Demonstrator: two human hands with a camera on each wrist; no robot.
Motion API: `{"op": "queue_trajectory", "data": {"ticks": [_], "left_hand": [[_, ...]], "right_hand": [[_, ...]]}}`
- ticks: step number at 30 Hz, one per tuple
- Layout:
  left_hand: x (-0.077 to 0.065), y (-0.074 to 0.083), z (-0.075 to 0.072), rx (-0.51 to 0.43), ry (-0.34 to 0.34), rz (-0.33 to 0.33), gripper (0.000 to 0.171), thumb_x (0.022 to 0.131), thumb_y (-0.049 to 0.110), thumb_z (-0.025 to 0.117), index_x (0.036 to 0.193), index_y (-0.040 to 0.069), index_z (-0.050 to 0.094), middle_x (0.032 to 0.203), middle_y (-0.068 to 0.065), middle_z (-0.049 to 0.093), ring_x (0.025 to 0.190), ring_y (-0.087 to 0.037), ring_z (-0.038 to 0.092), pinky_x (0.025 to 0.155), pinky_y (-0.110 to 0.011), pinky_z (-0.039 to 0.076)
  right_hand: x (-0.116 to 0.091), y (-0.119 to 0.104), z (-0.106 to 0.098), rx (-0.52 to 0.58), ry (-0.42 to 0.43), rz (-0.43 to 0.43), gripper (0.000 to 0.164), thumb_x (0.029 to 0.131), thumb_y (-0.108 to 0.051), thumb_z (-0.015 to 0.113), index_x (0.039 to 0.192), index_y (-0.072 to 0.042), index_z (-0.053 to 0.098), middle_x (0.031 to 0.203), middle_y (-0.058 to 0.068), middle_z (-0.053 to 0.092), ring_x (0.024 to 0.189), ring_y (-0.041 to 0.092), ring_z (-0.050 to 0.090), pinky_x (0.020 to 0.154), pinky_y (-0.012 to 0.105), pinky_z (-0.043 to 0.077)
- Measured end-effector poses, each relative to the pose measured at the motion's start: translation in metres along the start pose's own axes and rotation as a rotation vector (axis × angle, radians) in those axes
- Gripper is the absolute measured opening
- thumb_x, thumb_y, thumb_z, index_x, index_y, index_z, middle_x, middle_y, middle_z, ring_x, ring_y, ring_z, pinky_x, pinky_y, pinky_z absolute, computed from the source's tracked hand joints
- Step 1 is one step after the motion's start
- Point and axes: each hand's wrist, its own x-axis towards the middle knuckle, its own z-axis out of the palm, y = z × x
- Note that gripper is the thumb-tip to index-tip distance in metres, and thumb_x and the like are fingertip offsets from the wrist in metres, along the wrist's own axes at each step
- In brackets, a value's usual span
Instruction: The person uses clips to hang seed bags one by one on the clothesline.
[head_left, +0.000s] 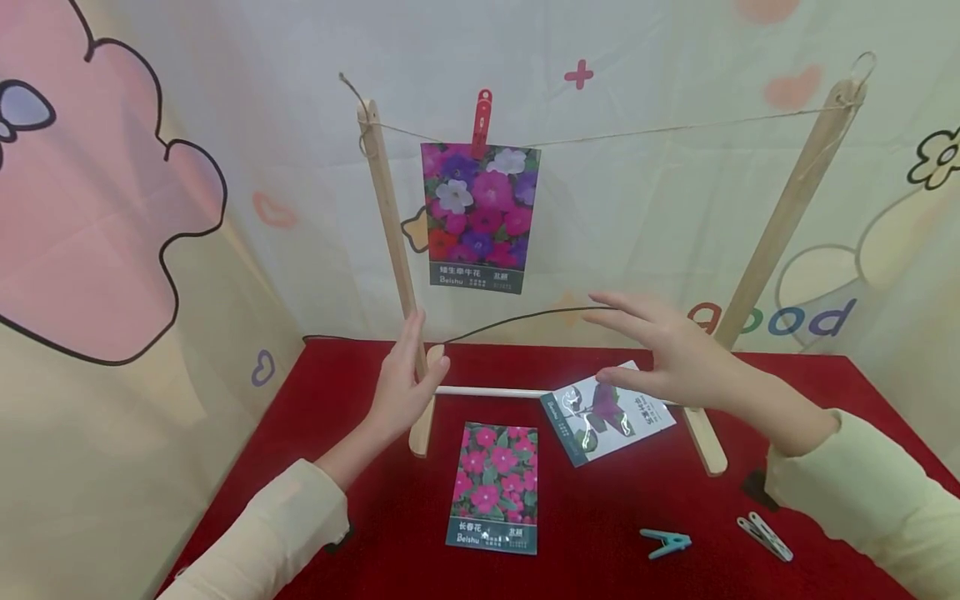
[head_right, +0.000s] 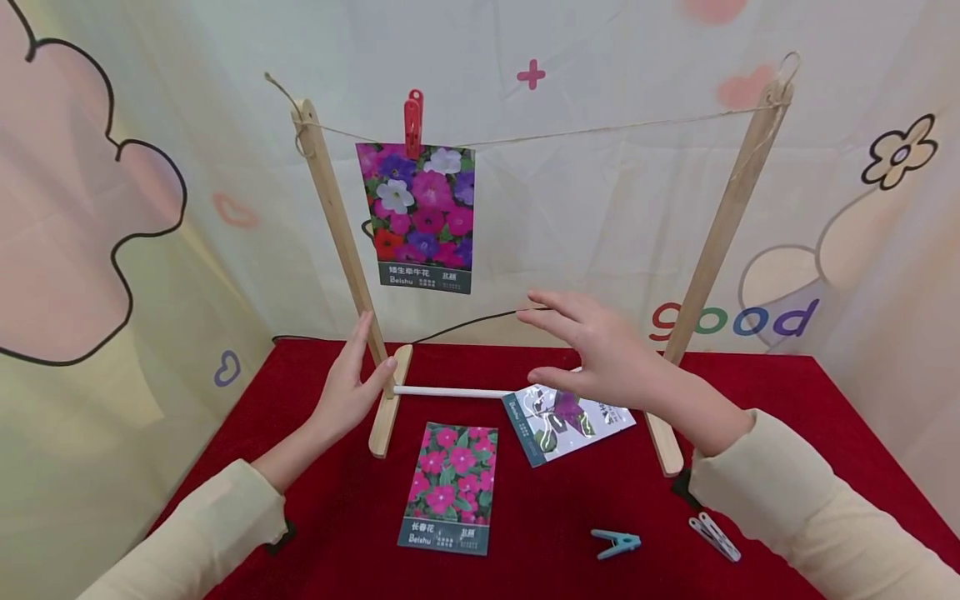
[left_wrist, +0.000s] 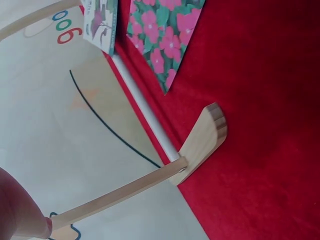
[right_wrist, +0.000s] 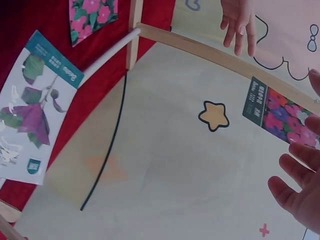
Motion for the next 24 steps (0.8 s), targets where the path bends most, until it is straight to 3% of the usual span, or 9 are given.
{"op": "queue_trajectory", "data": {"ticks": [7, 11, 19, 24], "left_hand": [[-0.006, -0.007, 0.007, -0.001, -0.040, -0.045, 0.068, 0.085, 0.026, 0.056, 0.141, 0.013, 0.019, 0.146, -0.005, 0.022, 0.133, -0.023, 0.024, 0.099, -0.048, 0.034], [-0.011, -0.009, 0.011, 0.006, -0.056, -0.082, 0.070, 0.082, 0.022, 0.060, 0.140, 0.013, 0.021, 0.144, -0.006, 0.026, 0.131, -0.025, 0.028, 0.096, -0.047, 0.037], [-0.020, -0.017, 0.022, -0.065, -0.107, -0.188, 0.074, 0.079, 0.020, 0.064, 0.139, 0.022, 0.022, 0.136, -0.006, 0.035, 0.119, -0.027, 0.040, 0.076, -0.043, 0.051], [-0.027, -0.020, 0.026, -0.093, -0.161, -0.213, 0.079, 0.078, 0.018, 0.065, 0.140, 0.029, 0.018, 0.142, 0.000, 0.029, 0.123, -0.026, 0.039, 0.084, -0.044, 0.048]], "right_hand": [[-0.013, 0.003, 0.010, 0.063, -0.113, 0.112, 0.066, 0.068, -0.022, 0.074, 0.127, -0.009, 0.046, 0.133, 0.013, 0.041, 0.119, 0.030, 0.038, 0.084, 0.049, 0.045], [-0.019, 0.003, 0.013, 0.096, -0.159, 0.190, 0.066, 0.070, -0.027, 0.073, 0.128, -0.010, 0.045, 0.133, 0.012, 0.041, 0.119, 0.030, 0.038, 0.081, 0.047, 0.048], [-0.032, 0.006, 0.025, 0.145, -0.213, 0.294, 0.069, 0.069, -0.030, 0.074, 0.129, -0.016, 0.043, 0.131, 0.009, 0.043, 0.117, 0.026, 0.040, 0.075, 0.036, 0.051], [-0.041, 0.009, 0.034, 0.157, -0.239, 0.353, 0.071, 0.066, -0.030, 0.076, 0.128, -0.017, 0.044, 0.127, 0.007, 0.047, 0.111, 0.023, 0.041, 0.072, 0.030, 0.048]]}}
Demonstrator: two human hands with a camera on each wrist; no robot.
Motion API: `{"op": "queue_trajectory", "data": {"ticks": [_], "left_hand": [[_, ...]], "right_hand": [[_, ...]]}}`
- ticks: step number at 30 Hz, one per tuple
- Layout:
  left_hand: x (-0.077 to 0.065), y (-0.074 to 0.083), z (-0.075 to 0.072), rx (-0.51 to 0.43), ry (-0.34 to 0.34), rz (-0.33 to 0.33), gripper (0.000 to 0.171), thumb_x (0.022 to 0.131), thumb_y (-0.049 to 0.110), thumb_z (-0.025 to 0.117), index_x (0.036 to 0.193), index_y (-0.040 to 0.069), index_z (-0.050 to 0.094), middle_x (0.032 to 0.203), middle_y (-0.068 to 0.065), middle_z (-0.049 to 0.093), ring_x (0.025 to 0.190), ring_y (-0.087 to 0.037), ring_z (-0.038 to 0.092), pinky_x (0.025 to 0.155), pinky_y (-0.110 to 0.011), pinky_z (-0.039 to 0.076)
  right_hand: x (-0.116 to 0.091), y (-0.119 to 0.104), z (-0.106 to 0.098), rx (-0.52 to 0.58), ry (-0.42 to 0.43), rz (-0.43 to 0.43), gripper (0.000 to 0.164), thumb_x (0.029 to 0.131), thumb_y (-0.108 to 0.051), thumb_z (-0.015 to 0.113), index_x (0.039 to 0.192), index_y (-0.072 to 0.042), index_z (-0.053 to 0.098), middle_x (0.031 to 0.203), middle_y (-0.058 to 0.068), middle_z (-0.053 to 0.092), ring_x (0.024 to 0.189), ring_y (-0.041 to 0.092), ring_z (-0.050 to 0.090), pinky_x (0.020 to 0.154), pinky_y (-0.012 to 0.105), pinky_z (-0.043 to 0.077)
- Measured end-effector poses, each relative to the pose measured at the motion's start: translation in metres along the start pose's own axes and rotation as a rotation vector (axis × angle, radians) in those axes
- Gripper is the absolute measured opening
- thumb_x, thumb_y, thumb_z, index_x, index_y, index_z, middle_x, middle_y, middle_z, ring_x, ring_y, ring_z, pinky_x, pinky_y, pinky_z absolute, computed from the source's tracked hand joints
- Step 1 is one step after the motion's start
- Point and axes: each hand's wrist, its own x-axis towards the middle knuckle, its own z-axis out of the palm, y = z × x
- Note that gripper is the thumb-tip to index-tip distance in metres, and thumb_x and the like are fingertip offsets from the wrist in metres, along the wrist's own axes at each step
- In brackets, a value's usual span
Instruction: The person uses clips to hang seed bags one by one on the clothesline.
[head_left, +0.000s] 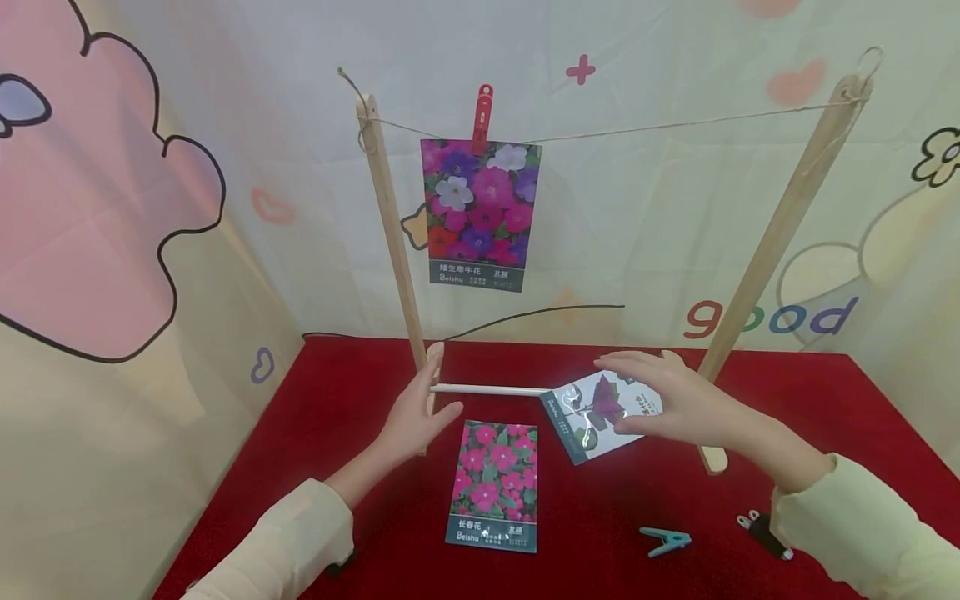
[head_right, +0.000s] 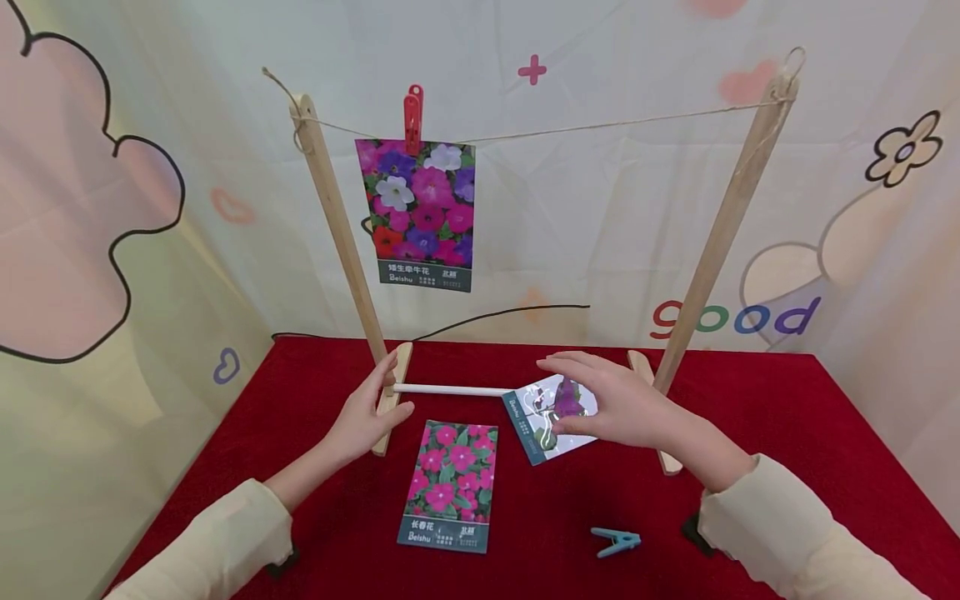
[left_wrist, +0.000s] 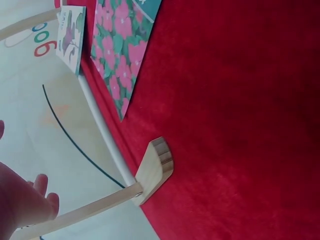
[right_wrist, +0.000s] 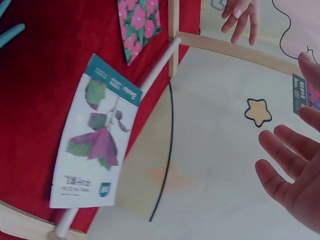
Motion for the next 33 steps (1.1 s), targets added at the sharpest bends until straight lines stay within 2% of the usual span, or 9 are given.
{"op": "queue_trajectory", "data": {"ticks": [3, 7, 10, 14, 17, 24, 28, 33], "left_hand": [[-0.002, -0.004, 0.003, 0.008, -0.024, -0.034, 0.080, 0.077, 0.019, 0.067, 0.140, 0.029, 0.019, 0.141, 0.001, 0.031, 0.122, -0.024, 0.039, 0.085, -0.044, 0.047], [-0.005, -0.009, 0.008, 0.009, -0.049, -0.078, 0.080, 0.076, 0.018, 0.068, 0.140, 0.028, 0.020, 0.140, -0.001, 0.033, 0.120, -0.025, 0.040, 0.082, -0.044, 0.049], [-0.006, -0.012, 0.011, 0.000, -0.062, -0.090, 0.081, 0.075, 0.015, 0.068, 0.140, 0.028, 0.020, 0.140, -0.002, 0.032, 0.120, -0.027, 0.040, 0.079, -0.041, 0.050], [-0.007, -0.017, 0.015, -0.017, -0.084, -0.105, 0.081, 0.075, 0.015, 0.069, 0.139, 0.027, 0.021, 0.138, -0.004, 0.034, 0.118, -0.027, 0.042, 0.076, -0.037, 0.052], [-0.008, -0.021, 0.017, -0.022, -0.120, -0.115, 0.079, 0.076, 0.016, 0.068, 0.139, 0.026, 0.022, 0.136, -0.007, 0.036, 0.115, -0.026, 0.044, 0.074, -0.036, 0.052], [-0.011, -0.030, 0.022, -0.017, -0.193, -0.111, 0.075, 0.079, 0.013, 0.065, 0.140, 0.019, 0.021, 0.136, -0.014, 0.037, 0.110, -0.028, 0.048, 0.075, -0.036, 0.051], [-0.011, -0.034, 0.026, -0.035, -0.209, -0.118, 0.074, 0.080, 0.012, 0.063, 0.140, 0.019, 0.022, 0.136, -0.015, 0.036, 0.109, -0.028, 0.048, 0.076, -0.036, 0.051], [-0.009, -0.040, 0.031, -0.031, -0.213, -0.116, 0.073, 0.080, 0.012, 0.064, 0.139, 0.020, 0.023, 0.135, -0.015, 0.037, 0.108, -0.027, 0.049, 0.076, -0.035, 0.051]], "right_hand": [[-0.004, 0.005, 0.005, 0.033, -0.015, 0.043, 0.071, 0.065, -0.028, 0.076, 0.127, -0.019, 0.044, 0.122, 0.005, 0.049, 0.110, 0.022, 0.035, 0.070, 0.028, 0.047], [-0.008, 0.010, 0.011, 0.057, -0.018, 0.045, 0.069, 0.066, -0.030, 0.076, 0.126, -0.018, 0.045, 0.118, 0.004, 0.052, 0.113, 0.026, 0.027, 0.074, 0.034, 0.048], [-0.009, 0.013, 0.015, 0.075, -0.021, 0.015, 0.067, 0.066, -0.030, 0.075, 0.126, -0.016, 0.047, 0.115, 0.003, 0.055, 0.110, 0.024, 0.038, 0.073, 0.030, 0.049], [-0.011, 0.016, 0.019, 0.139, -0.076, 0.049, 0.066, 0.069, -0.029, 0.074, 0.126, -0.016, 0.045, 0.117, 0.006, 0.053, 0.101, 0.023, 0.049, 0.064, 0.017, 0.049], [-0.014, 0.018, 0.023, 0.183, -0.119, 0.098, 0.065, 0.070, -0.029, 0.072, 0.127, -0.017, 0.045, 0.120, 0.011, 0.050, 0.104, 0.025, 0.047, 0.063, 0.015, 0.049], [-0.021, 0.027, 0.036, 0.132, -0.142, 0.075, 0.064, 0.070, -0.030, 0.073, 0.125, -0.013, 0.047, 0.117, 0.008, 0.054, 0.100, 0.022, 0.050, 0.068, 0.017, 0.048], [-0.023, 0.032, 0.044, 0.123, -0.170, 0.076, 0.066, 0.070, -0.031, 0.072, 0.126, -0.010, 0.046, 0.118, 0.010, 0.053, 0.097, 0.020, 0.051, 0.071, 0.021, 0.048], [-0.025, 0.035, 0.051, 0.130, -0.200, 0.076, 0.064, 0.070, -0.028, 0.072, 0.126, -0.008, 0.046, 0.121, 0.011, 0.052, 0.099, 0.022, 0.051, 0.077, 0.031, 0.050]]}}
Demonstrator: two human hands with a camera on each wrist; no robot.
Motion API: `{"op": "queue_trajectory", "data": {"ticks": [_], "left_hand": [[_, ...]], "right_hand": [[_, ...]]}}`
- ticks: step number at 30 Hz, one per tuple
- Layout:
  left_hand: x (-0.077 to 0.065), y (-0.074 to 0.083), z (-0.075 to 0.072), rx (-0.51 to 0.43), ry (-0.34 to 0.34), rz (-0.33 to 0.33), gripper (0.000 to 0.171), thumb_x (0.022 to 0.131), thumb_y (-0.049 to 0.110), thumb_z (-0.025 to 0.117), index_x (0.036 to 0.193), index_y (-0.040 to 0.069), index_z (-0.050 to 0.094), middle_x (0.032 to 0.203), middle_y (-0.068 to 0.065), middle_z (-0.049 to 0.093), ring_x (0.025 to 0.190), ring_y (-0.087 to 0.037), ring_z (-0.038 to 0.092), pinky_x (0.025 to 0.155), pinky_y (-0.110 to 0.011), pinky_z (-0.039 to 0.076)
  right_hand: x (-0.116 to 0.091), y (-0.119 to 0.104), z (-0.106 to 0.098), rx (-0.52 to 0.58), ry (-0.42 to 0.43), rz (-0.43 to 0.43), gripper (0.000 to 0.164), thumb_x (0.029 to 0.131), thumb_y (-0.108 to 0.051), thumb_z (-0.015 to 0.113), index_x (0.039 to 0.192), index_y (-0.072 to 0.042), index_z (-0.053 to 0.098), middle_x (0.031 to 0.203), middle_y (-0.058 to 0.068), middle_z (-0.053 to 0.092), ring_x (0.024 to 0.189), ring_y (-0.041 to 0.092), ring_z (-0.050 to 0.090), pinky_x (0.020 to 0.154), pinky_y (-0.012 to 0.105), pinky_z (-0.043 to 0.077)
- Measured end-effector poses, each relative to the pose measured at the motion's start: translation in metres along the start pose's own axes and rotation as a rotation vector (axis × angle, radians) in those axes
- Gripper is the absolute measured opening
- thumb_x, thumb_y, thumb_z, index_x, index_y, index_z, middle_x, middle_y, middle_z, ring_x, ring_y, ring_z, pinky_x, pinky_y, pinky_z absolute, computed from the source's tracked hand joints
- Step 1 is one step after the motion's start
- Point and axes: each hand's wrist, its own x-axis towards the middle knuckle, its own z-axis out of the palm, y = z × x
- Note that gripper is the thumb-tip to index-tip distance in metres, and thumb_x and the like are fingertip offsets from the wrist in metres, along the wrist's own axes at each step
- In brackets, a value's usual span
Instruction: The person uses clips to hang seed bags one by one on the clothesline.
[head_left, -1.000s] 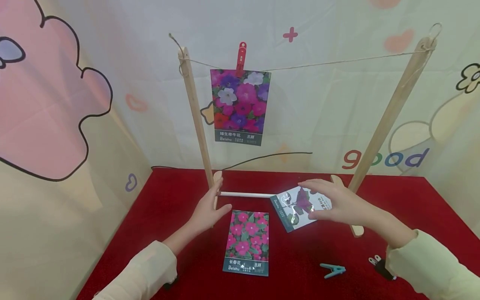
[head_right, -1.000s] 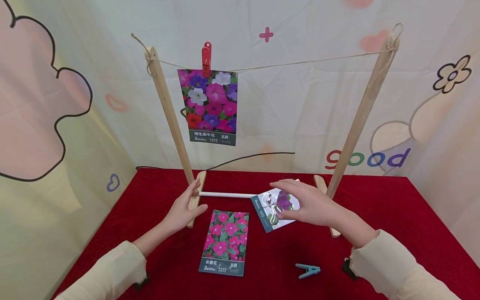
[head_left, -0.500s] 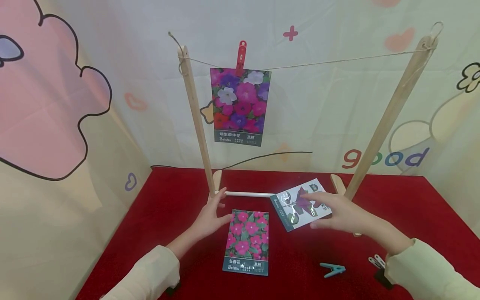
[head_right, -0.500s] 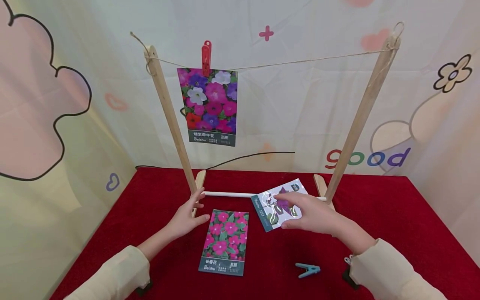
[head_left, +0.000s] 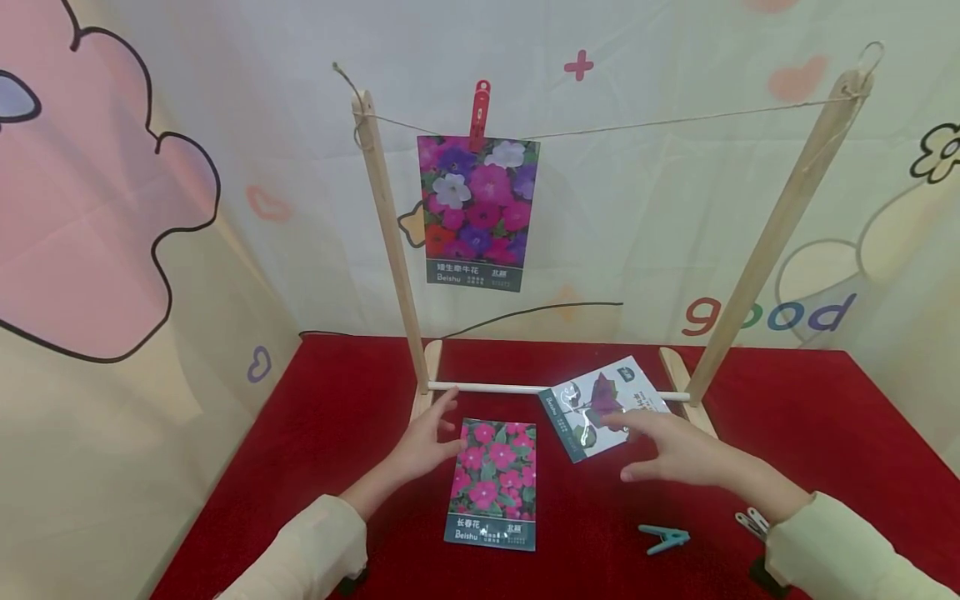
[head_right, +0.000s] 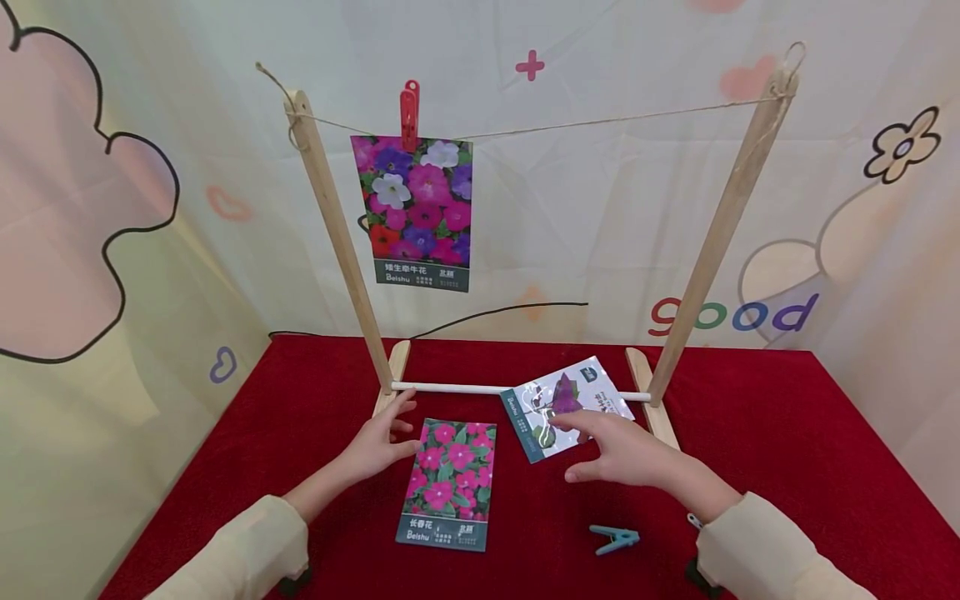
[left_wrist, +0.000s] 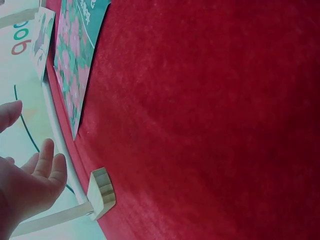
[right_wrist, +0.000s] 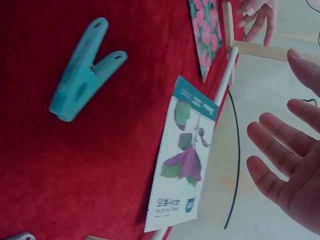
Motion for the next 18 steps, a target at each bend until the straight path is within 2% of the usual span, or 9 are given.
{"op": "queue_trajectory", "data": {"ticks": [11, 18], "left_hand": [[0.004, -0.007, 0.009, 0.051, -0.002, 0.037, 0.065, 0.079, 0.010, 0.064, 0.136, 0.010, 0.032, 0.131, -0.016, 0.042, 0.103, -0.027, 0.052, 0.076, -0.035, 0.051], [0.009, -0.010, 0.013, 0.099, 0.001, 0.014, 0.053, 0.080, 0.011, 0.063, 0.128, 0.011, 0.044, 0.128, -0.011, 0.043, 0.096, -0.021, 0.052, 0.075, -0.030, 0.050]], "right_hand": [[-0.002, 0.012, 0.011, 0.100, -0.073, 0.049, 0.065, 0.071, -0.029, 0.072, 0.126, -0.006, 0.046, 0.119, 0.016, 0.053, 0.097, 0.028, 0.055, 0.072, 0.034, 0.052], [-0.005, 0.019, 0.018, 0.121, -0.098, 0.043, 0.063, 0.071, -0.027, 0.072, 0.124, -0.005, 0.046, 0.116, 0.016, 0.054, 0.094, 0.028, 0.055, 0.073, 0.034, 0.051]]}}
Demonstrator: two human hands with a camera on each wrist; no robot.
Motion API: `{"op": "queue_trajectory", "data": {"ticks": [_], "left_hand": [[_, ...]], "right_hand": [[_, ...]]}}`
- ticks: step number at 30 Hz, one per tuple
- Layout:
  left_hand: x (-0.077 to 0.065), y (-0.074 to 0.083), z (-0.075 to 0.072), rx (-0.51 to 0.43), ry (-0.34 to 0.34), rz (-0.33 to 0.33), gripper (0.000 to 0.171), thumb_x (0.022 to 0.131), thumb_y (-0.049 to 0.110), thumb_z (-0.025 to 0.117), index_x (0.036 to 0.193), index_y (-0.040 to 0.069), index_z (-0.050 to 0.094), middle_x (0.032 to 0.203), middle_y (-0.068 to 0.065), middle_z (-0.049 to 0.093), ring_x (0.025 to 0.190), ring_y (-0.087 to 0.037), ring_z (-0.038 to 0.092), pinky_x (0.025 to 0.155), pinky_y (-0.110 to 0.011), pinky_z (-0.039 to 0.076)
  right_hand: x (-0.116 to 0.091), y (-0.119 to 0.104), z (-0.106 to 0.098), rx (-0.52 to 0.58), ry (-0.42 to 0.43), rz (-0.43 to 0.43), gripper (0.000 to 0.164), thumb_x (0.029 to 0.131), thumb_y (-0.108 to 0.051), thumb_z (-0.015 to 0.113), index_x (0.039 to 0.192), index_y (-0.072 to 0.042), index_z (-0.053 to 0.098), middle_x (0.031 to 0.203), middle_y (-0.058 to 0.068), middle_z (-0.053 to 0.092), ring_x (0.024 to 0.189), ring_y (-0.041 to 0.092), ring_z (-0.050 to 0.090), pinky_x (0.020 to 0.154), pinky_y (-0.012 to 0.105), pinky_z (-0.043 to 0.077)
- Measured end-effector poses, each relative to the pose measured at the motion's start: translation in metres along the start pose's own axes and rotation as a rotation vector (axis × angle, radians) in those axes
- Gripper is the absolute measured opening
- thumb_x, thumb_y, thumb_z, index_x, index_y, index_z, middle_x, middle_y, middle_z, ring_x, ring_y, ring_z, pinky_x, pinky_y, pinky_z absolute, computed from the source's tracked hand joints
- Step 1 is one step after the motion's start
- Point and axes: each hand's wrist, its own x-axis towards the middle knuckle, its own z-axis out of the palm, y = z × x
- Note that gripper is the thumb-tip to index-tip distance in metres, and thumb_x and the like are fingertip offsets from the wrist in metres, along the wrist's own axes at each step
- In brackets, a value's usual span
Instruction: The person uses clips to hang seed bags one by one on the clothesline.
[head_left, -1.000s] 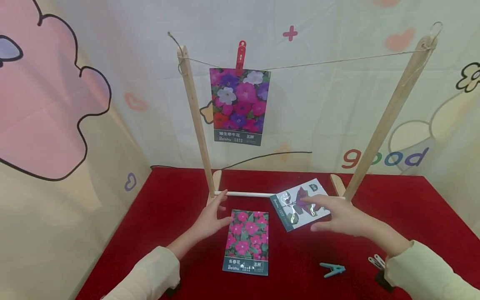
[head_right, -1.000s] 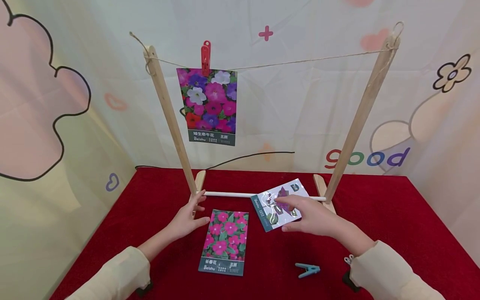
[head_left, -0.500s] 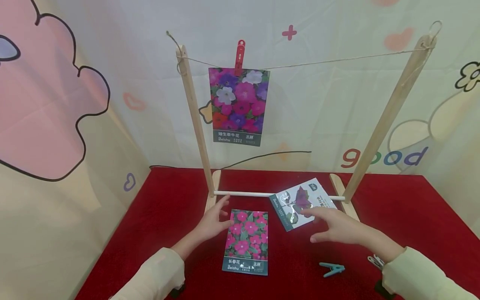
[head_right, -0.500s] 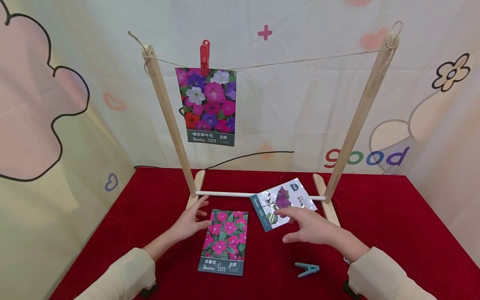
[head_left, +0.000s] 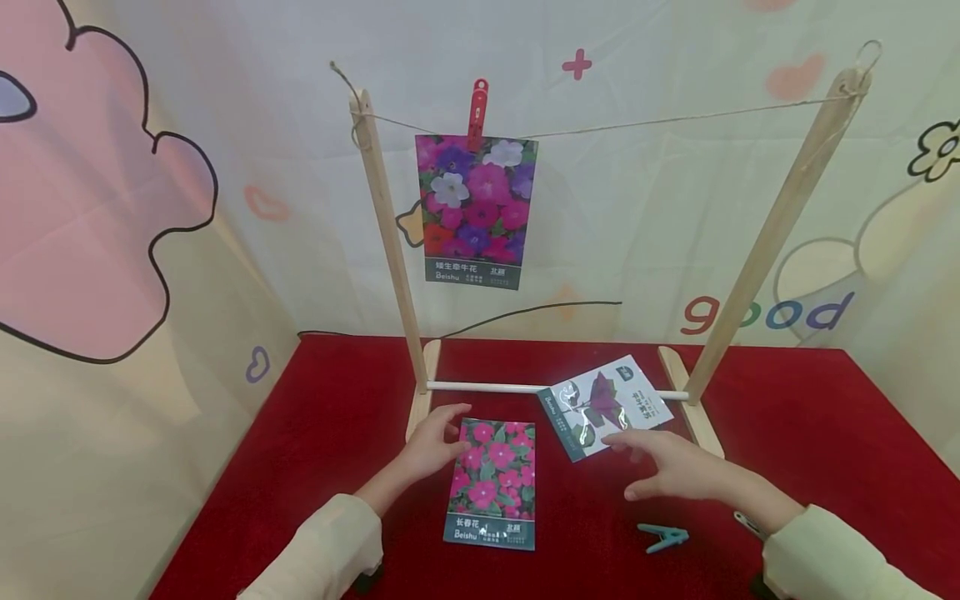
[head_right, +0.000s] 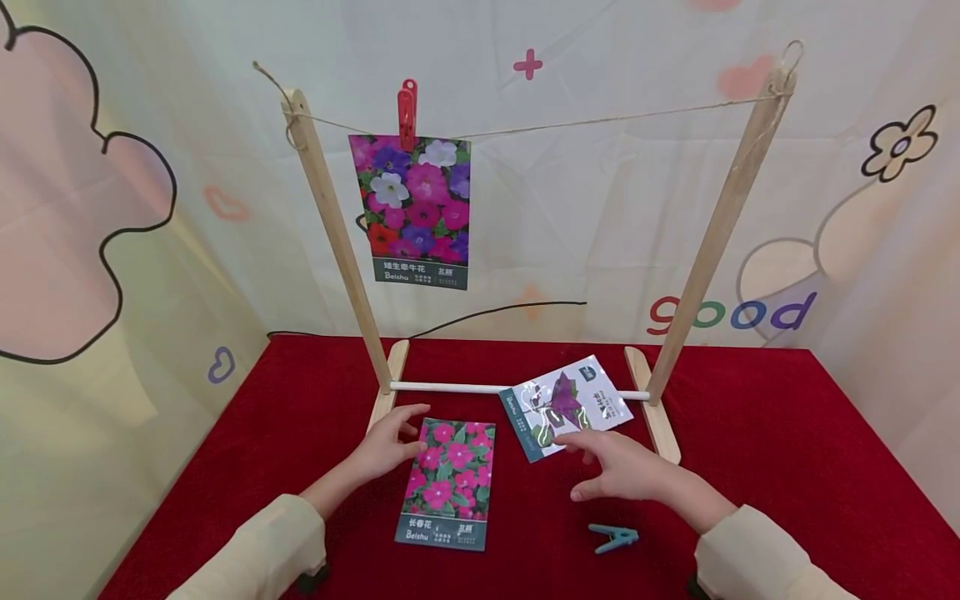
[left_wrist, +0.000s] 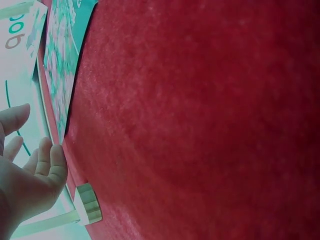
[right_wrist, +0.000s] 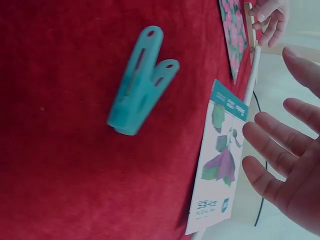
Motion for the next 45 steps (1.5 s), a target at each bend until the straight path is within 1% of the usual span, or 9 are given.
{"op": "queue_trajectory", "data": {"ticks": [10, 15, 19, 25, 29, 33, 38, 40, 45], "left_hand": [[0.007, -0.001, 0.002, -0.011, -0.001, -0.031, 0.050, 0.080, 0.010, 0.062, 0.127, 0.010, 0.045, 0.123, -0.012, 0.046, 0.091, -0.020, 0.052, 0.071, -0.029, 0.049], [0.010, -0.003, 0.003, -0.009, 0.012, -0.056, 0.050, 0.080, 0.010, 0.063, 0.127, 0.009, 0.045, 0.121, -0.013, 0.047, 0.086, -0.019, 0.054, 0.070, -0.028, 0.050], [0.013, -0.004, 0.002, -0.014, 0.020, -0.073, 0.051, 0.079, 0.009, 0.063, 0.126, 0.008, 0.045, 0.118, -0.015, 0.048, 0.084, -0.019, 0.056, 0.068, -0.028, 0.051], [0.017, -0.005, 0.003, -0.006, 0.019, -0.091, 0.051, 0.078, 0.008, 0.064, 0.126, 0.005, 0.045, 0.114, -0.017, 0.050, 0.079, -0.018, 0.056, 0.066, -0.028, 0.049], [0.019, -0.004, 0.004, 0.006, 0.016, -0.116, 0.050, 0.079, 0.009, 0.064, 0.125, 0.004, 0.046, 0.111, -0.017, 0.051, 0.078, -0.017, 0.055, 0.068, -0.029, 0.049], [0.020, -0.002, 0.004, 0.038, 0.010, -0.132, 0.049, 0.078, 0.011, 0.064, 0.124, 0.004, 0.047, 0.108, -0.016, 0.053, 0.081, -0.019, 0.054, 0.072, -0.032, 0.049], [0.022, -0.002, 0.006, 0.059, 0.012, -0.149, 0.049, 0.078, 0.011, 0.065, 0.123, 0.005, 0.048, 0.106, -0.015, 0.054, 0.087, -0.022, 0.053, 0.076, -0.036, 0.048], [0.023, -0.002, 0.007, 0.059, 0.013, -0.157, 0.048, 0.078, 0.012, 0.065, 0.122, 0.005, 0.048, 0.106, -0.015, 0.054, 0.089, -0.023, 0.052, 0.077, -0.036, 0.048], [0.026, -0.004, 0.008, 0.088, 0.014, -0.141, 0.048, 0.076, 0.012, 0.066, 0.121, 0.003, 0.050, 0.100, -0.014, 0.056, 0.087, -0.023, 0.053, 0.074, -0.035, 0.046]], "right_hand": [[-0.004, 0.015, 0.010, 0.065, -0.049, 0.010, 0.064, 0.072, -0.024, 0.071, 0.127, -0.004, 0.044, 0.117, 0.018, 0.053, 0.092, 0.024, 0.053, 0.073, 0.029, 0.049], [-0.007, 0.019, 0.013, 0.104, -0.082, 0.030, 0.064, 0.073, -0.023, 0.070, 0.127, -0.004, 0.043, 0.119, 0.018, 0.052, 0.095, 0.026, 0.053, 0.074, 0.030, 0.050], [-0.009, 0.022, 0.015, 0.114, -0.084, 0.038, 0.064, 0.072, -0.024, 0.071, 0.126, -0.005, 0.044, 0.116, 0.016, 0.053, 0.093, 0.026, 0.053, 0.073, 0.031, 0.050], [-0.013, 0.027, 0.018, 0.119, -0.090, 0.026, 0.064, 0.071, -0.025, 0.072, 0.125, -0.004, 0.044, 0.112, 0.015, 0.053, 0.089, 0.024, 0.051, 0.070, 0.025, 0.049], [-0.016, 0.029, 0.020, 0.144, -0.105, 0.045, 0.065, 0.070, -0.025, 0.072, 0.125, -0.004, 0.044, 0.111, 0.016, 0.052, 0.089, 0.023, 0.049, 0.069, 0.024, 0.048], [-0.019, 0.031, 0.024, 0.159, -0.119, 0.072, 0.064, 0.069, -0.023, 0.073, 0.124, -0.006, 0.045, 0.105, 0.011, 0.050, 0.086, 0.021, 0.047, 0.066, 0.024, 0.046], [-0.021, 0.034, 0.028, 0.143, -0.137, 0.099, 0.065, 0.067, -0.023, 0.075, 0.124, -0.010, 0.047, 0.099, 0.006, 0.049, 0.085, 0.019, 0.046, 0.066, 0.025, 0.045], [-0.022, 0.036, 0.030, 0.136, -0.141, 0.095, 0.065, 0.067, -0.024, 0.075, 0.123, -0.010, 0.047, 0.098, 0.005, 0.049, 0.085, 0.019, 0.046, 0.067, 0.026, 0.045], [-0.024, 0.040, 0.035, 0.088, -0.136, 0.085, 0.066, 0.065, -0.029, 0.075, 0.123, -0.011, 0.048, 0.095, 0.001, 0.050, 0.083, 0.014, 0.046, 0.066, 0.024, 0.045]]}}
